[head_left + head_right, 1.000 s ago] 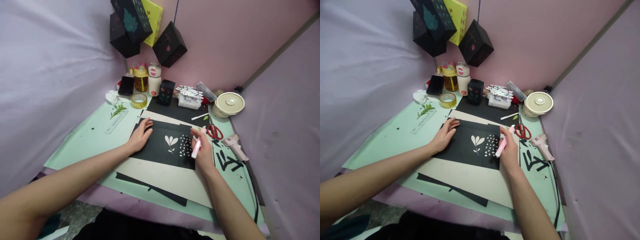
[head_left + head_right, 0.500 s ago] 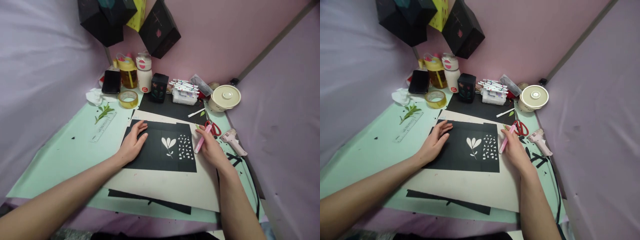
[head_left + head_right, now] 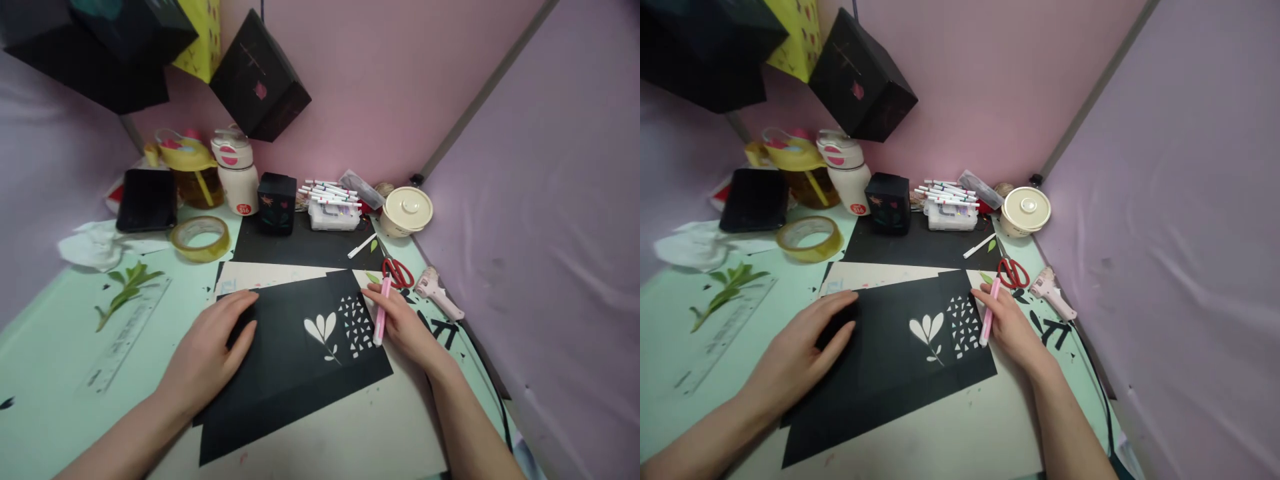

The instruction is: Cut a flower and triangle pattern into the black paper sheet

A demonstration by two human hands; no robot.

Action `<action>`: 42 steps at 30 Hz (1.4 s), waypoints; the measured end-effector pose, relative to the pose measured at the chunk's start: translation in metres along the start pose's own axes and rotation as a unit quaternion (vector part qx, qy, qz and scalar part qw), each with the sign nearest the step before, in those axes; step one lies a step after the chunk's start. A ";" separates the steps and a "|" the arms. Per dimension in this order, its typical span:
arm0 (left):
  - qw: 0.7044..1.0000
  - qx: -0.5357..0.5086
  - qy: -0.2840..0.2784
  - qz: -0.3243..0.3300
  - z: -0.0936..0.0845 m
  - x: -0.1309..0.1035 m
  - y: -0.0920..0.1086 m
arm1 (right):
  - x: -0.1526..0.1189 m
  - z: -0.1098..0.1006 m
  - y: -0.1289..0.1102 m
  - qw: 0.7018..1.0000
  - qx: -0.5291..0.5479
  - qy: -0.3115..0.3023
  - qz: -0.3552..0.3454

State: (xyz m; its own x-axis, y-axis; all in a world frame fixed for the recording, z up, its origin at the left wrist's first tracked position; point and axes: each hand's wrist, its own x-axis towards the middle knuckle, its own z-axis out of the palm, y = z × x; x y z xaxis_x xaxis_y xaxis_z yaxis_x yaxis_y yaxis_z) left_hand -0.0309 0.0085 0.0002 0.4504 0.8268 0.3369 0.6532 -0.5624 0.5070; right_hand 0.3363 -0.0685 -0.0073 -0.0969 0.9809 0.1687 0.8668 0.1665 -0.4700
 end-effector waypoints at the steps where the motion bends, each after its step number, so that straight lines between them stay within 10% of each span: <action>1: 0.999 0.020 0.016 0.025 0.000 0.000 -0.005 | 0.000 0.000 -0.001 1.000 -0.008 -0.003 0.001; 9: 0.993 0.059 0.011 0.104 0.002 0.002 -0.016 | -0.005 0.002 -0.012 0.996 -0.085 -0.028 0.026; 14: 0.994 0.030 0.028 0.106 0.006 0.001 -0.020 | 0.002 -0.032 -0.018 0.984 -0.177 -0.016 0.028; 19: 0.993 0.031 0.028 0.113 0.009 0.001 -0.021 | 0.077 -0.066 -0.009 0.942 -0.331 -0.032 0.033; 24: 0.992 0.042 0.021 0.116 0.004 0.002 -0.012 | 0.162 -0.052 0.016 0.904 -0.404 -0.134 0.041; 30: 0.993 0.053 0.016 0.109 0.000 0.003 -0.008 | 0.172 -0.038 0.018 0.893 -0.422 -0.152 0.039; 33: 0.993 0.051 0.013 0.103 0.001 0.003 -0.010 | 0.149 -0.044 0.006 0.897 -0.430 -0.094 0.052; 35: 0.995 0.042 0.009 0.095 0.002 0.004 -0.011 | 0.126 -0.049 -0.005 0.921 -0.377 0.058 0.085; 38: 0.996 0.025 0.000 0.090 0.001 0.005 -0.012 | 0.086 -0.051 -0.030 0.950 -0.070 0.282 0.111; 42: 0.995 0.021 -0.015 0.097 -0.004 0.007 -0.012 | 0.043 -0.033 -0.073 0.881 0.318 0.335 0.097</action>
State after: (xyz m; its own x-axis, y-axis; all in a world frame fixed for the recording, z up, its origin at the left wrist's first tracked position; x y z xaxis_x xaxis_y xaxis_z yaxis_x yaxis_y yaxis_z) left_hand -0.0379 0.0208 -0.0009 0.5881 0.7018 0.4020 0.5761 -0.7123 0.4009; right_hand 0.2856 -0.0418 0.0630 0.5185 0.7524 0.4062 0.3644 0.2353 -0.9010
